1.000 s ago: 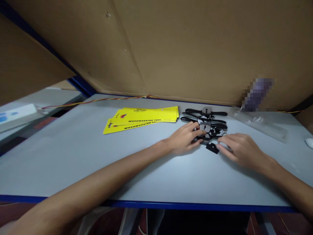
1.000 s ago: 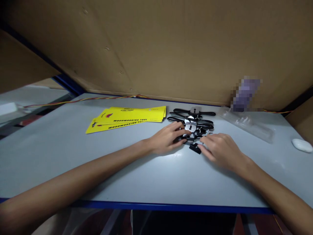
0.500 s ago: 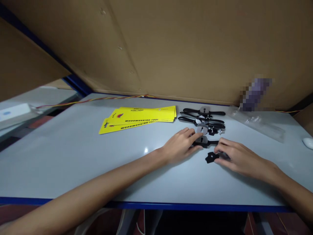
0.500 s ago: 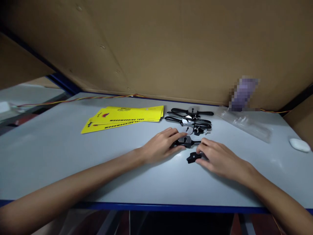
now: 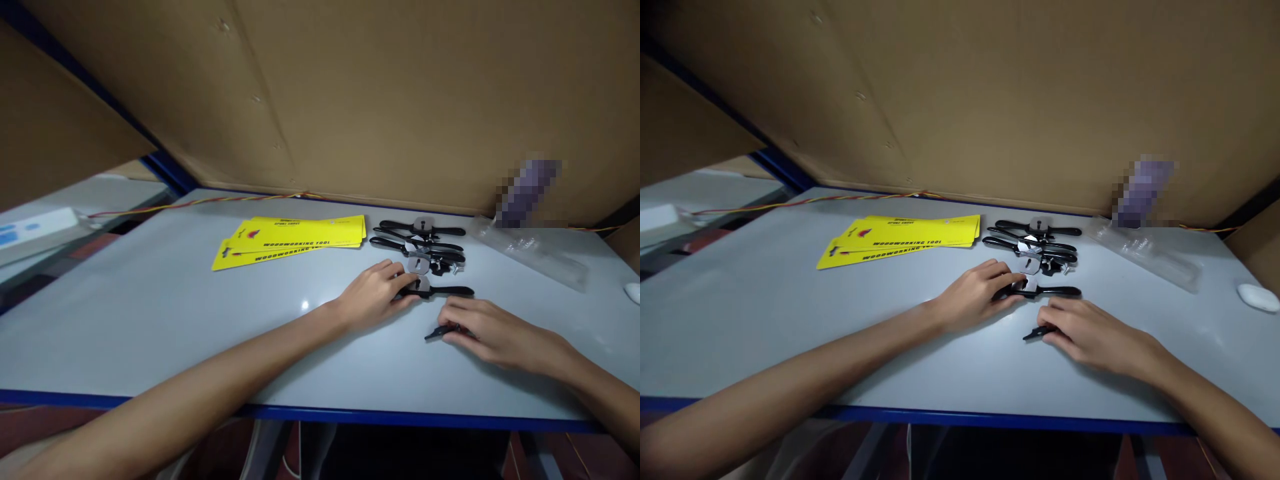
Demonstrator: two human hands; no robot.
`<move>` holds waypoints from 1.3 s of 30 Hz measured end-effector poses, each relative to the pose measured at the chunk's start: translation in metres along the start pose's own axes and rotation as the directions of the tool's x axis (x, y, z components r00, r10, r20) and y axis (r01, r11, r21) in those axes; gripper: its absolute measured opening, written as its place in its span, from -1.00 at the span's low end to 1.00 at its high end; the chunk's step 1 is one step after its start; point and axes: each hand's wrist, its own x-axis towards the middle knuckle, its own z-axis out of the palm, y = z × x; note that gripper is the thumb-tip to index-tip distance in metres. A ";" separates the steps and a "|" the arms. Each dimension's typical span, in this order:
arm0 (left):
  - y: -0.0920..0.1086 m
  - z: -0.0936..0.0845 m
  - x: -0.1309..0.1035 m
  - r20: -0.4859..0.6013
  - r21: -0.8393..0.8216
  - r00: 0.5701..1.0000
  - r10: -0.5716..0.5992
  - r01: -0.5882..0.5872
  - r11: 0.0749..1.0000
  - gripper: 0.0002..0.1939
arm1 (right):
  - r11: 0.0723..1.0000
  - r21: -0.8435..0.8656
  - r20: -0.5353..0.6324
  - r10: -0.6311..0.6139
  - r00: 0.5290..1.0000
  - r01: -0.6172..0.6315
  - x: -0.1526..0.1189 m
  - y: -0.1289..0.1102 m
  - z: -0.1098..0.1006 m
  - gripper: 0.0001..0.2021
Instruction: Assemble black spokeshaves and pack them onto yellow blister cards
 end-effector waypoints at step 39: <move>0.014 0.003 0.005 0.011 -0.300 0.979 -0.206 0.199 0.933 -0.62 | 0.988 -0.026 -0.689 -0.128 0.713 0.152 0.023 0.020 0.020 -0.95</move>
